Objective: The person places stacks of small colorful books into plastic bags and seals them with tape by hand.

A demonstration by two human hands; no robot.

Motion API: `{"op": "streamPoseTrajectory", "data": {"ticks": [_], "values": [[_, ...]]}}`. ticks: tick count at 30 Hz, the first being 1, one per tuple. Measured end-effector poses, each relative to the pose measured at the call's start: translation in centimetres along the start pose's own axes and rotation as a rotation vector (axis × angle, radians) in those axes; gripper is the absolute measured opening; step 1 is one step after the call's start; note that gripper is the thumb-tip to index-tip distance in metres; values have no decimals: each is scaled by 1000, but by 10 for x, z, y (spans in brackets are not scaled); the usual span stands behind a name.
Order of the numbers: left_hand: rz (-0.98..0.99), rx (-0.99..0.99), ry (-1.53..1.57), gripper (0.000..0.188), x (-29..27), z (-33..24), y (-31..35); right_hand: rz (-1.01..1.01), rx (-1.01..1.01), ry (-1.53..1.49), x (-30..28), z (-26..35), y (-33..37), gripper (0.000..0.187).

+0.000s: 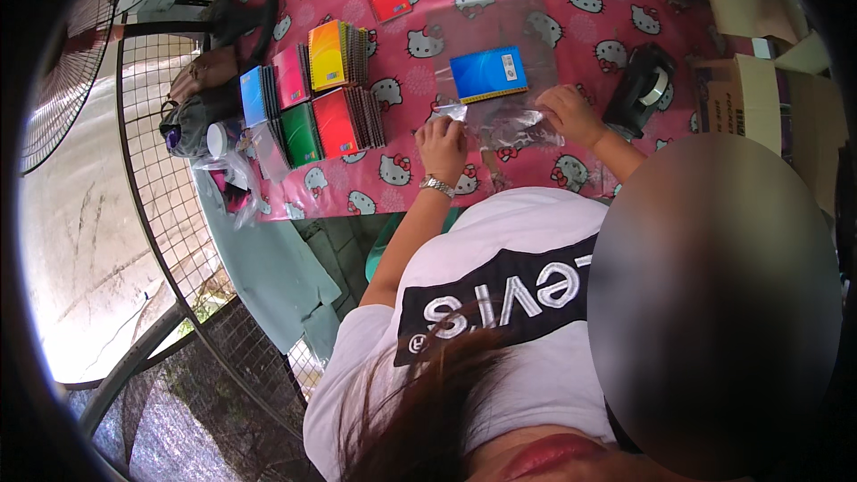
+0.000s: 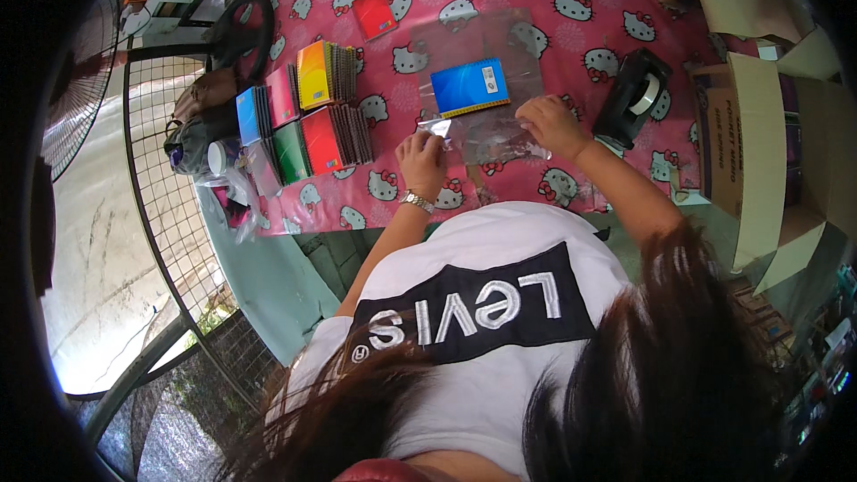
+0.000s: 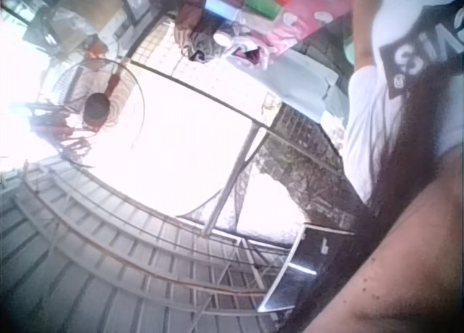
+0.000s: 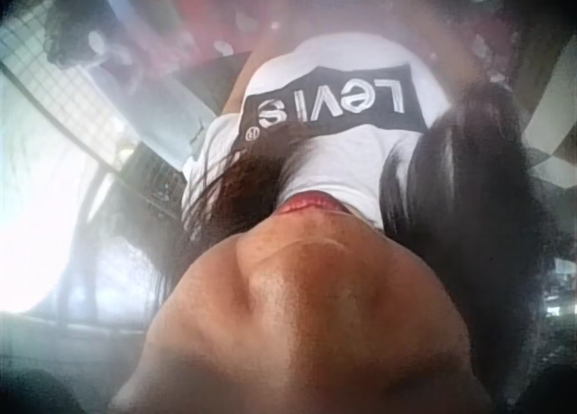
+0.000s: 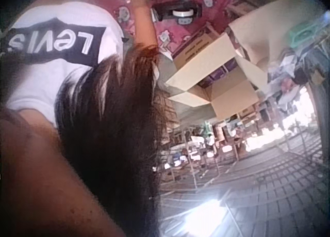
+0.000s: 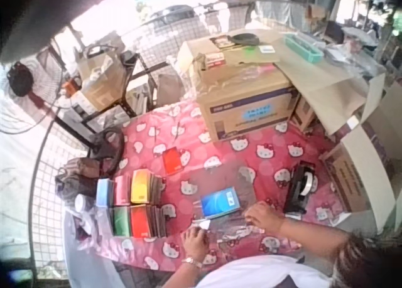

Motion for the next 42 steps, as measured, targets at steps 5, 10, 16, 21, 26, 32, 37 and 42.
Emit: {"op": "streamPoseTrajectory", "data": {"ticks": [5,10,16,21,26,32,37,42], "values": [[-45,-886,754,12,23,81,17,93,551,-434,14,-64,-15,13],[-100,-464,243,33,3,37,-27,221,884,-377,19,-95,-30,17],[316,176,49,70,60,-49,-6,351,997,-253,29,-90,-29,21],[393,215,-96,78,76,-45,-7,49,1230,-719,61,-113,-12,24],[439,191,-128,77,75,-38,-7,87,1351,-725,66,-106,-19,27],[397,220,-107,74,79,-41,-11,-38,278,78,45,-49,-102,39],[410,215,-114,72,77,-39,-13,611,270,179,105,-33,-126,32],[449,176,22,65,72,-47,-24,77,130,385,99,-96,-160,14]]}}
Point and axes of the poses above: each hand's wrist, its own y-axis away from the middle knuckle, its own x-axis out of the palm, z = x × y, the point moved 8 cm from there along -y, towards the middle knuckle, and after that the axes turned 10 degrees about -z, right-handed, at the moved point
